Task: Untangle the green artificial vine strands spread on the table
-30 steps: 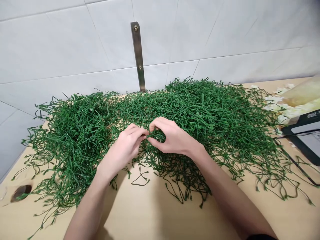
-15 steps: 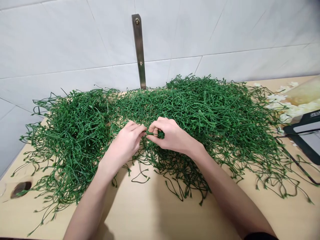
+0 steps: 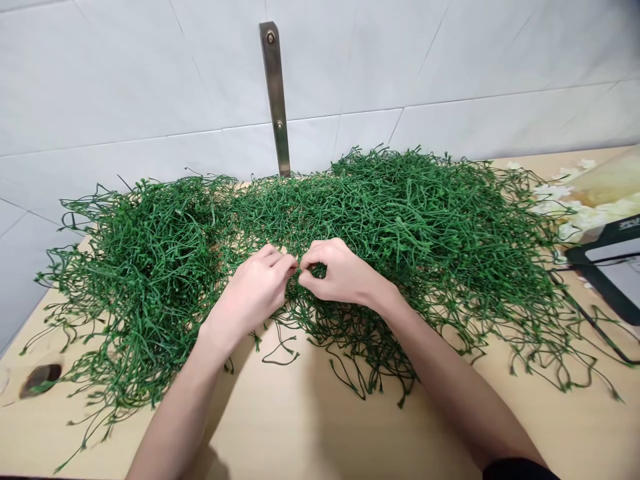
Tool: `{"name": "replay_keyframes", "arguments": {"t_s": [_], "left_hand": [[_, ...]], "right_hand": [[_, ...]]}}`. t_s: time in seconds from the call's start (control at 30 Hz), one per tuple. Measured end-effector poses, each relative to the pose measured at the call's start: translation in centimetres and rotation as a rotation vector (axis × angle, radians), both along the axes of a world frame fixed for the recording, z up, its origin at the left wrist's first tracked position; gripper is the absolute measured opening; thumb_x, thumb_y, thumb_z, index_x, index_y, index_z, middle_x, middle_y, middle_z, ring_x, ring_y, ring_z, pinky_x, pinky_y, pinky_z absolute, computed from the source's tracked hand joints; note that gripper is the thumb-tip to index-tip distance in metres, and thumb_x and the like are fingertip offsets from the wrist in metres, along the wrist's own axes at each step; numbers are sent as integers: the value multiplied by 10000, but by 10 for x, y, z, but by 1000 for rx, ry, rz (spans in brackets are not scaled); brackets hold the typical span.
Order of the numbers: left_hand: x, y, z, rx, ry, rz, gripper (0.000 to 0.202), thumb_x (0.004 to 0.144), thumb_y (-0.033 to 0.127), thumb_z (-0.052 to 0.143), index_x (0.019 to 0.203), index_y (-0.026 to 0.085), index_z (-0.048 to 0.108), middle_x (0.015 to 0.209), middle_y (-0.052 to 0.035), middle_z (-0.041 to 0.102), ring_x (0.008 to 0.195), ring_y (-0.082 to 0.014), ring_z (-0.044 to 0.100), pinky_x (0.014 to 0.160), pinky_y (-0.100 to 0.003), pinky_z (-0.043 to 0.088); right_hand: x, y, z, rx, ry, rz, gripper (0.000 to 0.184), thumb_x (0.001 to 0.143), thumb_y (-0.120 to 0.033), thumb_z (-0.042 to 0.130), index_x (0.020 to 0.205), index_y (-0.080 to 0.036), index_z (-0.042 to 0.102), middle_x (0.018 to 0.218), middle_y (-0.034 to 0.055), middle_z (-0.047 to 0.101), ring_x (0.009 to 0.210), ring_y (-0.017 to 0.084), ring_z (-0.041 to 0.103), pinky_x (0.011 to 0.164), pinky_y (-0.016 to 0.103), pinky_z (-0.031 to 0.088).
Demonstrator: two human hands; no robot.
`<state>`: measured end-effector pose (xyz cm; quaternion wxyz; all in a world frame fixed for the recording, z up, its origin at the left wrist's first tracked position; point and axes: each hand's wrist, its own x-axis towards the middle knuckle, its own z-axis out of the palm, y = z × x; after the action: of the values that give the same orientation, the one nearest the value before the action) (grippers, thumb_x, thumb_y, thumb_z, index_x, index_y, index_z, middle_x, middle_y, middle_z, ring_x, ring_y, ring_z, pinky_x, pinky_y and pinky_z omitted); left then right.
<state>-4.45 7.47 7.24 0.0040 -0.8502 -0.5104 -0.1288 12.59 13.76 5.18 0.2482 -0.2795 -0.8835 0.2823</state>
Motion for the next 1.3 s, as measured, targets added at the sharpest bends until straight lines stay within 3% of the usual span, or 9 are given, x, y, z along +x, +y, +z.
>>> {"name": "replay_keyframes", "arguments": {"t_s": [0.2,0.47,0.57,0.7,0.8,0.93,1.03,1.2,1.3], "left_hand": [[3,-1,3,-51,-57,-12,247,896,26,405,896,130,629,824,-85,633,831,-208,567,705,-326,518],[-6,0,10,-53,-264,103,197,923,122,465,907,153,659,828,-58,671,776,-179,606,693,-284,469],[-4,0,14,-100,-327,157,187,930,189,489,902,166,672,825,-41,696,743,-172,612,695,-283,456],[1,-1,17,-107,-383,204,180,924,184,490,925,174,670,822,-17,715,702,-152,619,701,-268,449],[2,-2,18,-136,-419,234,178,924,214,501,914,173,674,791,-5,723,629,-132,607,644,-247,431],[3,-3,19,-189,-458,261,190,924,267,514,905,174,679,790,-5,735,609,-127,608,586,-233,406],[5,-4,20,-230,-495,256,192,926,271,505,895,177,670,757,5,723,583,-118,583,552,-225,381],[8,-4,18,-257,-548,251,194,924,276,495,834,176,635,593,44,617,484,-95,443,487,-222,302],[10,-3,15,-288,-586,274,184,909,274,514,795,172,617,527,63,544,450,-83,354,463,-224,254]], "right_hand": [[-5,-2,-7,154,51,-71,209,690,-137,520,504,-193,442,523,-3,527,621,149,466,692,308,353],[3,7,-7,191,165,-28,264,681,23,392,716,-188,547,694,-11,595,682,134,509,758,286,374],[9,7,1,161,213,-99,267,696,-14,450,843,-190,585,857,28,660,835,177,566,833,321,407],[10,-1,11,126,212,-12,288,767,-181,612,1054,-184,606,1102,71,675,1077,232,554,961,389,386],[7,-3,10,115,136,-24,200,845,-288,637,1017,-186,648,933,43,705,970,211,586,927,384,372],[4,1,5,147,152,-35,117,890,-256,589,831,-181,657,748,11,676,813,169,567,817,329,378],[5,2,4,191,115,-51,154,883,-250,565,782,-163,644,771,31,677,810,176,550,789,333,372],[4,-1,5,217,14,-31,222,925,-216,475,958,-165,688,967,53,736,923,202,565,830,372,344],[2,-1,3,263,12,-51,245,916,-182,452,927,-167,696,999,49,742,940,211,559,836,386,336]]}}
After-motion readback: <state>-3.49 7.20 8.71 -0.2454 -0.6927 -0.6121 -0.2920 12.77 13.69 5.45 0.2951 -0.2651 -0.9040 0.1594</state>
